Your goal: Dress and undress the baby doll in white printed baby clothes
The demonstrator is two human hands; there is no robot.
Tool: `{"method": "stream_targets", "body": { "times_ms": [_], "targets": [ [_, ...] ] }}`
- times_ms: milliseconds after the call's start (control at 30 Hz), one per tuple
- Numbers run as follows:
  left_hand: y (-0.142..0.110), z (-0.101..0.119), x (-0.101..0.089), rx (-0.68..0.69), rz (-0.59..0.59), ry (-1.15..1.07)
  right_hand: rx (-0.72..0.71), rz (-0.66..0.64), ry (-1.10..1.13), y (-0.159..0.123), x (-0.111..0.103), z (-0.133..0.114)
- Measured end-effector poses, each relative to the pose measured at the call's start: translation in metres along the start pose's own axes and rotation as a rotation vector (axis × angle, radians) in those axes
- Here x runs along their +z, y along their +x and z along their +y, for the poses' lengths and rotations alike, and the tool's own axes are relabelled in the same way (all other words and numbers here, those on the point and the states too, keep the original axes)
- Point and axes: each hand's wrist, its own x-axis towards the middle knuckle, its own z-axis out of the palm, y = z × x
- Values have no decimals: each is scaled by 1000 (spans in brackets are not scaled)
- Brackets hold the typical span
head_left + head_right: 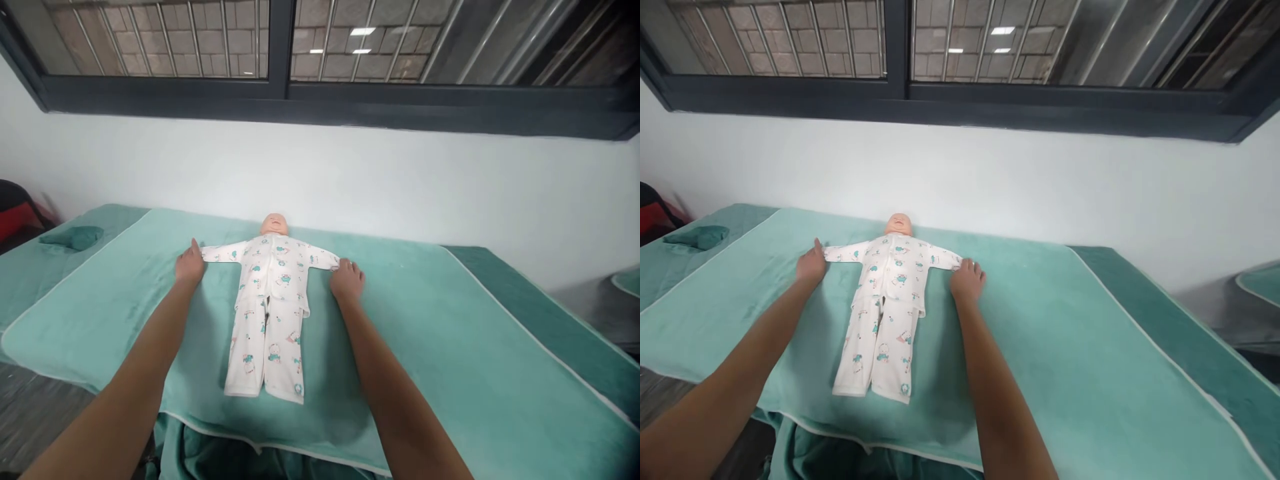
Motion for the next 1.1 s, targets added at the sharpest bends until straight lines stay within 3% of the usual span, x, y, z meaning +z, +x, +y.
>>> {"method": "stream_targets", "body": {
  "times_ms": [100,267,500,600,733,933,1033,1100],
  "targets": [
    [-13,-6,-4,-37,-20,-8,3,-37,-25,-6,-1,-5],
    [-28,-38,-17,-33,-193,27,58,-32,-36,-14,-3,2],
    [-42,-118,-44,-54,-243,108,33,-181,-147,-12,-28,67],
    [-52,-152,-54,5,-249,122,-79,-218,-190,-21,-39,90],
    [-81,-187,-62,153,-224,59,-352,-243,-207,-59,-53,123],
    [-138,-228,-88,317,-319,-174,-624,-234,-99,-158,-75,180],
    [-161,-233,-105,515,-432,-205,-717,-211,-100,-196,-86,195],
    [-175,-224,-112,580,-360,-320,-813,-253,-94,-205,-95,199]
  ]
}}
